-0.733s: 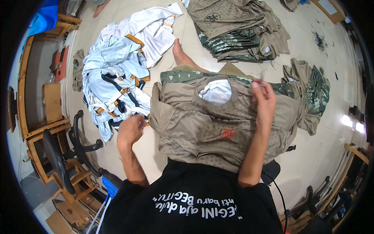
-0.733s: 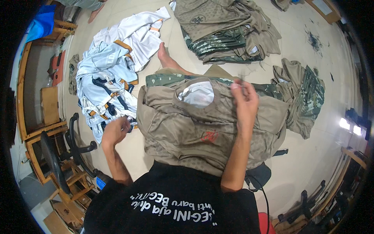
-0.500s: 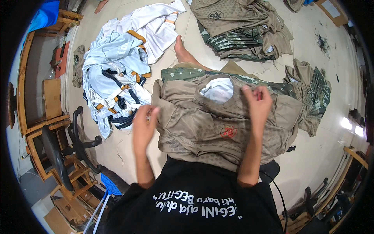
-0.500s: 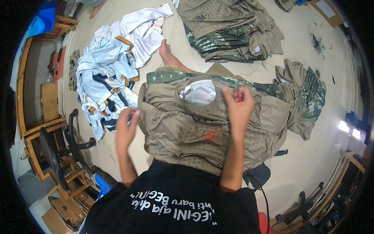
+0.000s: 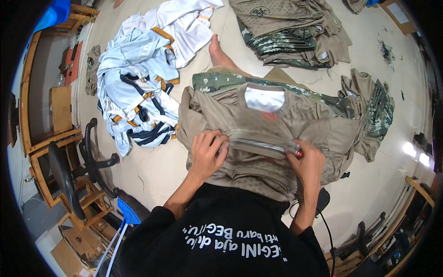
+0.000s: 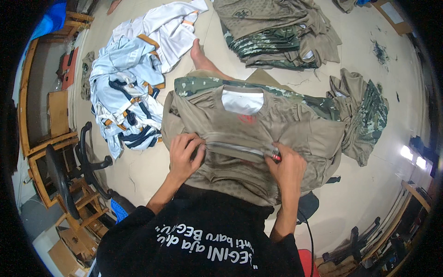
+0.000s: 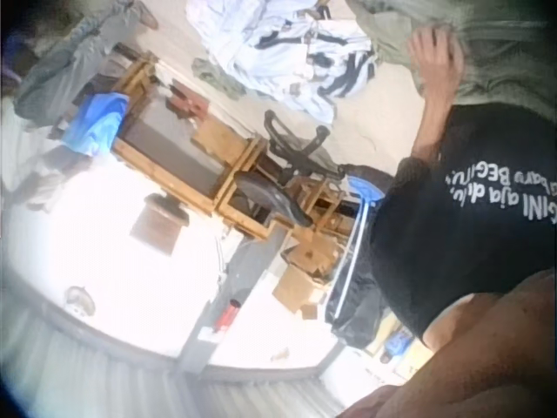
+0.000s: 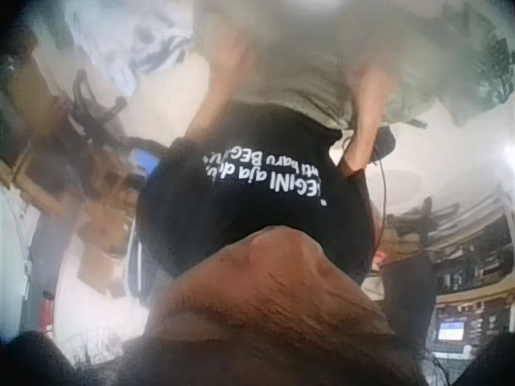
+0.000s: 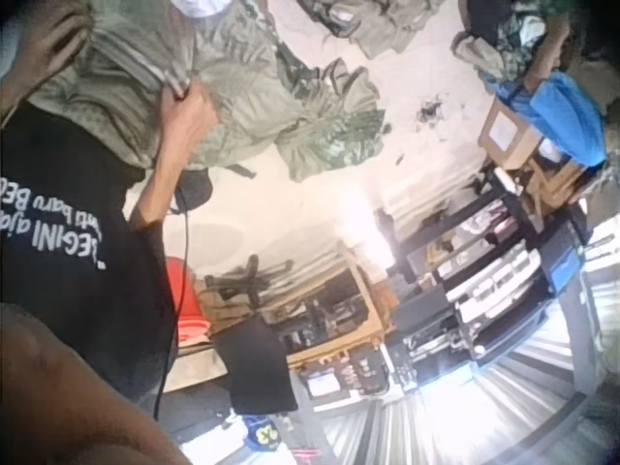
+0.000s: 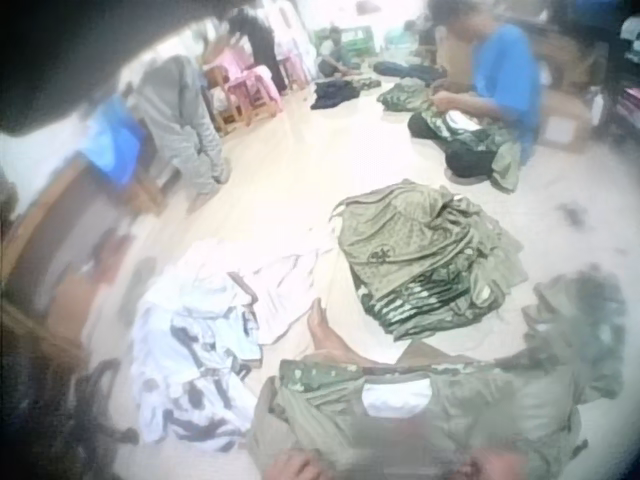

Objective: The person sits on the floor and uses red-handled scissors to cut a camouflage-patterned garment. They repeatedly trim the edges and remove a white inner lining or patch from the fabric.

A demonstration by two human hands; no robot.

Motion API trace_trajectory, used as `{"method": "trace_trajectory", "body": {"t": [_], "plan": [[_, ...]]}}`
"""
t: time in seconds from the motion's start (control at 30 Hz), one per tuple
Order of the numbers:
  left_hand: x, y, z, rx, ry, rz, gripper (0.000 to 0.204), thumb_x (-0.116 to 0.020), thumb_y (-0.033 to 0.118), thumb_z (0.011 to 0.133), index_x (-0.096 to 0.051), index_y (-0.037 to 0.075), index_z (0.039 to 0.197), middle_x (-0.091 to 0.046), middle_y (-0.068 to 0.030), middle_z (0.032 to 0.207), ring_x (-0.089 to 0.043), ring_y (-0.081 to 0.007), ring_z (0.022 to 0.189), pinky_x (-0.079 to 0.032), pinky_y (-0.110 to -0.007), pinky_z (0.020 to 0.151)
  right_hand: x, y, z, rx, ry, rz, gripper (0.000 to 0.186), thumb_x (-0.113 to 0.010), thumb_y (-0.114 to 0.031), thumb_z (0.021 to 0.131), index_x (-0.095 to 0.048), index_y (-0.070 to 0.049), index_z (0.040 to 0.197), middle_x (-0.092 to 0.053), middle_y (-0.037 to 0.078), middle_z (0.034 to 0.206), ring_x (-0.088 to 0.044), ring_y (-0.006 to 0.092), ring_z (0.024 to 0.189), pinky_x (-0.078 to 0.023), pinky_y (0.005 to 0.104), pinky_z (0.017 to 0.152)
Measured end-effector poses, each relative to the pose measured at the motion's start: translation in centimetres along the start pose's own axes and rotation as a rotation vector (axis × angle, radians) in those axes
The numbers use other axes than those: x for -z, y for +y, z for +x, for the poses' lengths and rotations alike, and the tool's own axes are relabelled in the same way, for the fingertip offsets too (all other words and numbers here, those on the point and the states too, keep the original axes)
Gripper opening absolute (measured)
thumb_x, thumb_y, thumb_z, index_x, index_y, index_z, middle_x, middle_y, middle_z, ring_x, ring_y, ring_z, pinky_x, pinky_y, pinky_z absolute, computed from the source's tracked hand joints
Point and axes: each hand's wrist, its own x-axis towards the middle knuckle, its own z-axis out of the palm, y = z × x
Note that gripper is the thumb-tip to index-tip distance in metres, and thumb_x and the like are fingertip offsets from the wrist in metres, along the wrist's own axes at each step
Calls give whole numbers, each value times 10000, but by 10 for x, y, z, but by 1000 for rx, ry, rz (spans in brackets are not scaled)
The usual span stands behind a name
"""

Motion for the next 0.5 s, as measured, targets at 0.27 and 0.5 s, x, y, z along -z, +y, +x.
{"method": "trace_trajectory", "body": {"t": [0.27,0.5], "plan": [[9,15,-30,327,-84,-19,251,-751,114,885,-701,28,1115,-700,-136,1151,-611,-331,1105,-440,-433,981,7,-42,8,-68,55,349,380,-789,-168,806,-731,-87,1173,-737,191,1021,-723,347,900,-543,414,754],[-8,9,0,134,-13,-184,211,-733,15,887,-694,6,1095,-681,-139,1097,-655,-306,941,-505,-389,821,-76,-72,36,93,-176,855,255,-759,-186,889,-669,-17,1057,-677,131,923,-652,248,858,-508,353,783]]}}
